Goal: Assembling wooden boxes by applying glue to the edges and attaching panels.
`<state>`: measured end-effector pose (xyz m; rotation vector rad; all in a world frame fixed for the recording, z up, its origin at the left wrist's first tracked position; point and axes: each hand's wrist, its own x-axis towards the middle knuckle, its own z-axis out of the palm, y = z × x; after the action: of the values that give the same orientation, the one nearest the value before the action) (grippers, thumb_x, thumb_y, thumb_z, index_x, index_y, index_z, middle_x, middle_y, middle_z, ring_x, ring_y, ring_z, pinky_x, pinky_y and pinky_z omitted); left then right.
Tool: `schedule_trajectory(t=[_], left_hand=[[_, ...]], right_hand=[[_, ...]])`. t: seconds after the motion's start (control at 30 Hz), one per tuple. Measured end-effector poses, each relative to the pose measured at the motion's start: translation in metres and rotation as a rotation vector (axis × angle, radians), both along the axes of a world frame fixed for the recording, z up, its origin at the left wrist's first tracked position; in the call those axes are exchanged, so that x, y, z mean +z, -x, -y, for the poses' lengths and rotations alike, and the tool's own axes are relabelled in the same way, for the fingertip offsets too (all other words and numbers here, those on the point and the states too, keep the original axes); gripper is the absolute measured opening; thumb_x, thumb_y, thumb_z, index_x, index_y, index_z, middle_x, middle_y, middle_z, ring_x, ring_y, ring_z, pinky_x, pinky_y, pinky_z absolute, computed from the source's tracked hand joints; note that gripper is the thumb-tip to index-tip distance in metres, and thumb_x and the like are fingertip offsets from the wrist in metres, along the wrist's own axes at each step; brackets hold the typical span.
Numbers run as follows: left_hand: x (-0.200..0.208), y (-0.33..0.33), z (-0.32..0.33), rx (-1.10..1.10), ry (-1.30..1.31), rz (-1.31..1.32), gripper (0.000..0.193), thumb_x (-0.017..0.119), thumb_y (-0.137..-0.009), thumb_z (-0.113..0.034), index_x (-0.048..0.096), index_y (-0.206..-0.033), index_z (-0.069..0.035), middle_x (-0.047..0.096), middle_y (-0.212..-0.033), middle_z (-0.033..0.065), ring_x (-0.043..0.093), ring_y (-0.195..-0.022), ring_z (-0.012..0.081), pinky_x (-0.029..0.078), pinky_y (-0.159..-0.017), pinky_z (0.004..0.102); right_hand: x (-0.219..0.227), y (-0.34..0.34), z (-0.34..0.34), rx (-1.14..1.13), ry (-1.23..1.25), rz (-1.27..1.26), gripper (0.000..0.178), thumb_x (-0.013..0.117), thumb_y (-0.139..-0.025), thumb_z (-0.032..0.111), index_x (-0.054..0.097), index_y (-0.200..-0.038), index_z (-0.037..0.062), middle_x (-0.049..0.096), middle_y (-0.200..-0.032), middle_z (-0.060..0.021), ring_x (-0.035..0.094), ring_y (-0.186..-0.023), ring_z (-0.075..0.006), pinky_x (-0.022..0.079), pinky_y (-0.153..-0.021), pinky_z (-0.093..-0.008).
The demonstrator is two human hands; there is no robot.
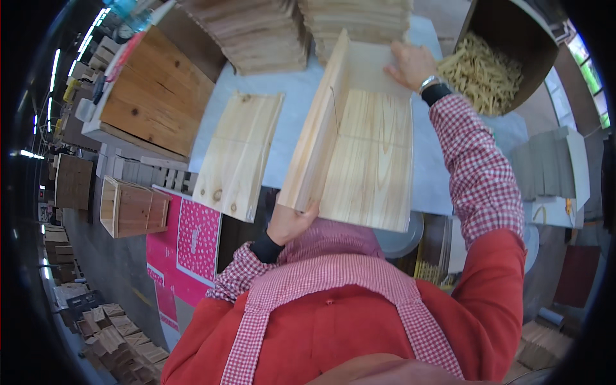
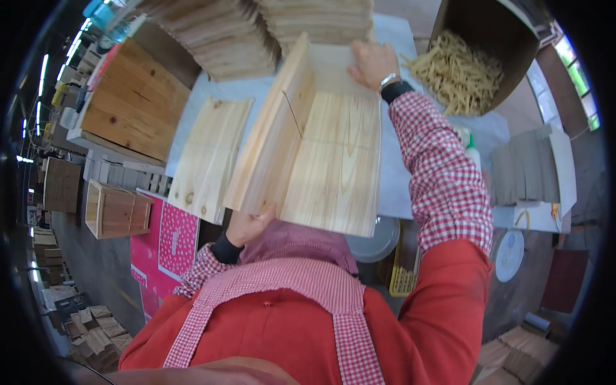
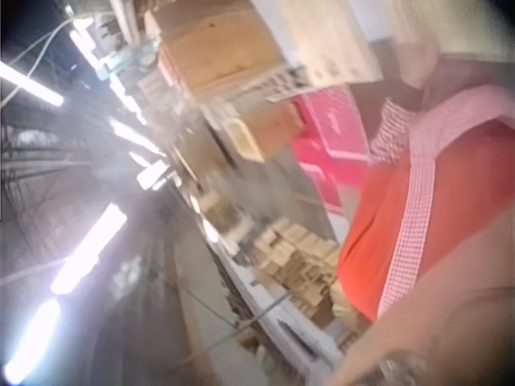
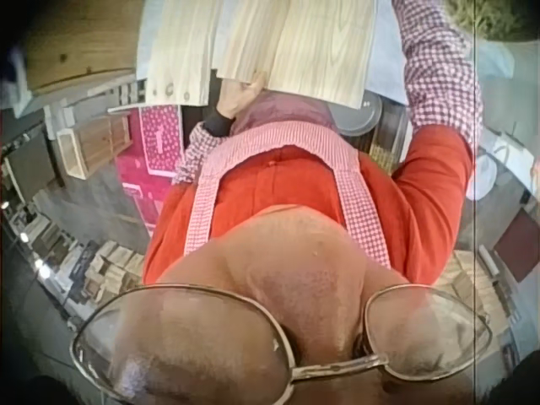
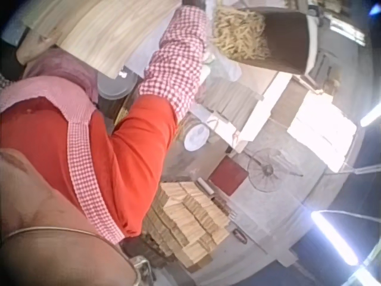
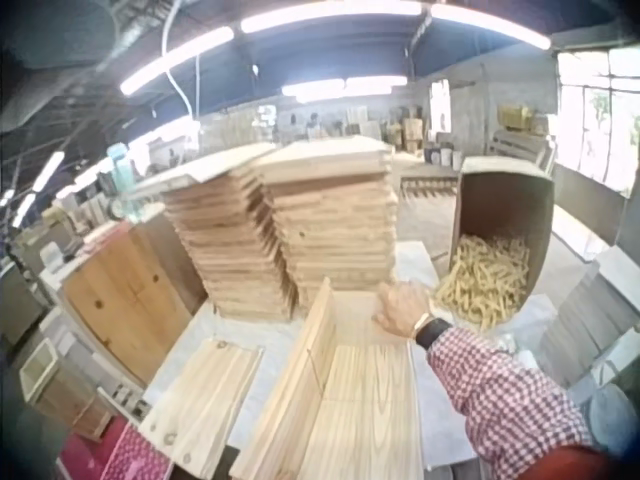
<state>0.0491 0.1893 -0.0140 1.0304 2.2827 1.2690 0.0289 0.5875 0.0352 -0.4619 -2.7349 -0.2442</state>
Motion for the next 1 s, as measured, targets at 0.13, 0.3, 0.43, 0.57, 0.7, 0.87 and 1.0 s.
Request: schedule_trajectory(t=[0.13, 0.3, 0.43, 0.57, 0.7, 0.87, 1.0], left_hand=[[-0.019, 0.012, 0.005, -0.030, -0.148, -0.140, 0.036, 0.065, -0.080, -0.014, 0.056, -0.109, 0.007, 0.063, -0.099, 0.0197, 0.062, -0.090, 0.0281, 0.050, -0.078, 0.0352], [-0.031, 0.027, 0.009, -0.037, -0.050, 0.061, 0.032, 0.063, -0.084, -0.009, 0.056, -0.111, 0.007, 0.063, -0.102, 0.0154, 0.060, -0.097, 0.0258, 0.048, -0.084, 0.0348], [-0.018, 0.003, 0.010, -0.049, -0.059, 0.393, 0.035, 0.057, -0.085, 0.001, 0.053, -0.119, 0.003, 0.062, -0.109, 0.0148, 0.060, -0.101, 0.0253, 0.047, -0.088, 0.0331], [-0.027, -0.015, 0.042, 0.043, -0.349, 0.352, 0.050, 0.053, -0.085, 0.006, 0.042, -0.134, 0.000, 0.052, -0.126, 0.0169, 0.056, -0.113, 0.0253, 0.043, -0.095, 0.0323], [-0.034, -0.019, 0.068, 0.076, -0.137, 0.396, 0.056, 0.051, -0.086, 0.007, 0.036, -0.139, -0.001, 0.047, -0.132, 0.0178, 0.054, -0.117, 0.0259, 0.042, -0.098, 0.0321], [-0.035, -0.031, 0.067, 0.111, -0.129, 0.455, 0.056, 0.052, -0.086, 0.006, 0.037, -0.139, -0.002, 0.047, -0.133, 0.0178, 0.054, -0.117, 0.0255, 0.043, -0.097, 0.0316], [-0.032, -0.032, 0.065, 0.127, -0.149, 0.448, 0.055, 0.053, -0.086, 0.005, 0.037, -0.139, -0.001, 0.047, -0.133, 0.0173, 0.055, -0.117, 0.0255, 0.043, -0.096, 0.0315]], right_hand=[[0.000, 0.003, -0.004, -0.045, 0.025, 0.082, 0.047, 0.069, -0.075, 0.038, 0.055, -0.111, 0.0111, 0.067, -0.094, -0.0124, 0.063, -0.094, -0.0269, 0.043, -0.080, -0.0452], [-0.003, -0.008, 0.026, -0.088, 0.142, -0.260, 0.054, 0.072, -0.071, 0.034, 0.057, -0.116, 0.0075, 0.064, -0.107, -0.0139, 0.058, -0.106, -0.0311, 0.044, -0.085, -0.0486], [-0.001, -0.115, 0.093, -0.050, -0.084, -1.271, 0.029, 0.064, -0.080, 0.030, 0.059, -0.089, 0.0024, 0.063, -0.077, -0.0177, 0.061, -0.074, -0.0366, 0.048, -0.068, -0.0454], [-0.135, -0.305, 0.101, -0.895, 0.030, -1.070, 0.036, 0.078, -0.067, 0.020, 0.061, -0.096, 0.0046, 0.058, -0.090, -0.0106, 0.053, -0.089, -0.0296, 0.041, -0.080, -0.0411], [-0.221, -0.437, 0.141, -1.749, 0.383, -0.545, 0.072, 0.076, -0.065, 0.053, 0.059, -0.104, -0.0050, 0.059, -0.105, -0.0208, 0.054, -0.106, -0.0363, 0.043, -0.091, -0.0435], [-0.279, -0.482, 0.152, -1.764, 0.968, -0.618, 0.084, 0.078, -0.063, 0.052, 0.056, -0.112, -0.0129, 0.058, -0.116, -0.0283, 0.055, -0.112, -0.0382, 0.045, -0.094, -0.0431], [-0.251, -0.479, 0.159, -1.806, 0.925, -0.665, 0.077, 0.080, -0.063, 0.047, 0.060, -0.105, -0.0132, 0.060, -0.114, -0.0286, 0.059, -0.107, -0.0383, 0.046, -0.093, -0.0411]])
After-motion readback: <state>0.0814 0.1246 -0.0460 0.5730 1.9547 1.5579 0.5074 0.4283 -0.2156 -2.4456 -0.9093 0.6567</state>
